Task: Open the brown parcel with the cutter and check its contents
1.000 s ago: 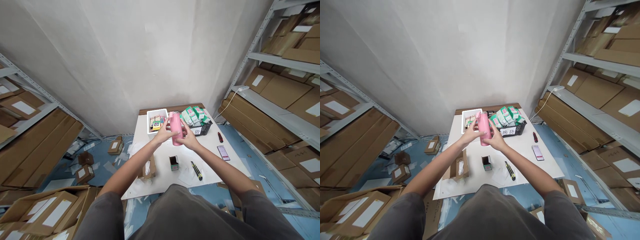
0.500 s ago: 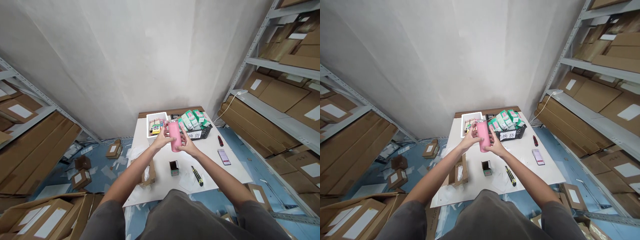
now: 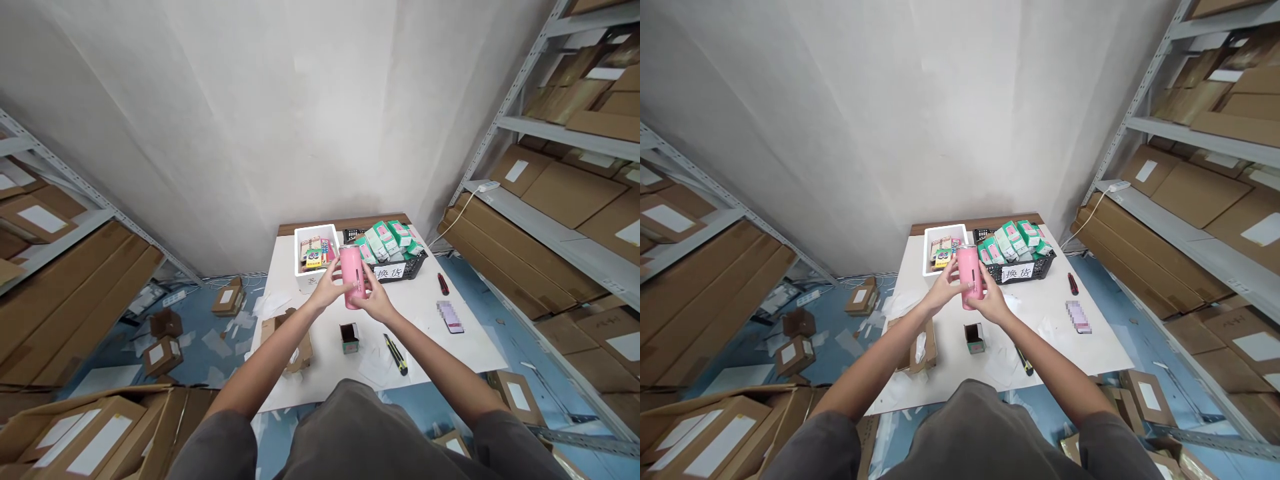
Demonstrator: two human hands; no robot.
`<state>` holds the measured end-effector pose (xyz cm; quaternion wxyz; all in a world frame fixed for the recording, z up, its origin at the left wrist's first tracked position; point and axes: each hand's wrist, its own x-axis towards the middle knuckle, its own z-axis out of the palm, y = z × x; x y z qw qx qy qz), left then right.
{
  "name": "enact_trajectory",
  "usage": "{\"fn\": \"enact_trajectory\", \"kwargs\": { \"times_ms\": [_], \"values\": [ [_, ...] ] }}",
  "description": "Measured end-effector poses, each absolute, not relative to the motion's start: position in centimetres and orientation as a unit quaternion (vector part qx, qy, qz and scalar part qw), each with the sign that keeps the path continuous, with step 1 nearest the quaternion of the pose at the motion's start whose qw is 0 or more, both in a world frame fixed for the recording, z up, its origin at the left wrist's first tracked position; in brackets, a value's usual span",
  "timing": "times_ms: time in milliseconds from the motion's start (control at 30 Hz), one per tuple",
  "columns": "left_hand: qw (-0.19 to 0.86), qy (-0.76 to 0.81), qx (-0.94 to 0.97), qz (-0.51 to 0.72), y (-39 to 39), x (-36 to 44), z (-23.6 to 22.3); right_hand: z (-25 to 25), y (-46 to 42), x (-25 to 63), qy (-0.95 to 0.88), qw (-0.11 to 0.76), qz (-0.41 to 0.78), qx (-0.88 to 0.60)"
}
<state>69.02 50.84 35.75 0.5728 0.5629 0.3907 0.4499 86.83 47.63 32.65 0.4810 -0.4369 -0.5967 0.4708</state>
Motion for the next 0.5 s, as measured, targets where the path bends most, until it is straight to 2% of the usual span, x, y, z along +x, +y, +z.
{"fn": "enact_trajectory", "kwargs": {
  "times_ms": [100, 233, 400, 500],
  "values": [
    [0.551, 0.408, 0.565, 0.46, 50.6, 69.0, 35.9, 33.0, 47.4, 86.6, -0.592, 0.483, 0.449, -0.464],
    [0.597, 0.366, 0.563, 0.44, 50.5, 68.6, 35.5, 33.1, 47.4, 86.5, -0.588, 0.476, 0.512, -0.407],
    [0.511, 0.45, 0.578, 0.45, 51.9, 67.8, 35.1, 32.1, 47.5, 86.6, -0.583, 0.49, 0.502, -0.411],
    [0.501, 0.447, 0.571, 0.473, 53.7, 67.2, 35.5, 31.2, 47.1, 86.3, -0.596, 0.474, 0.498, -0.415]
  ]
}}
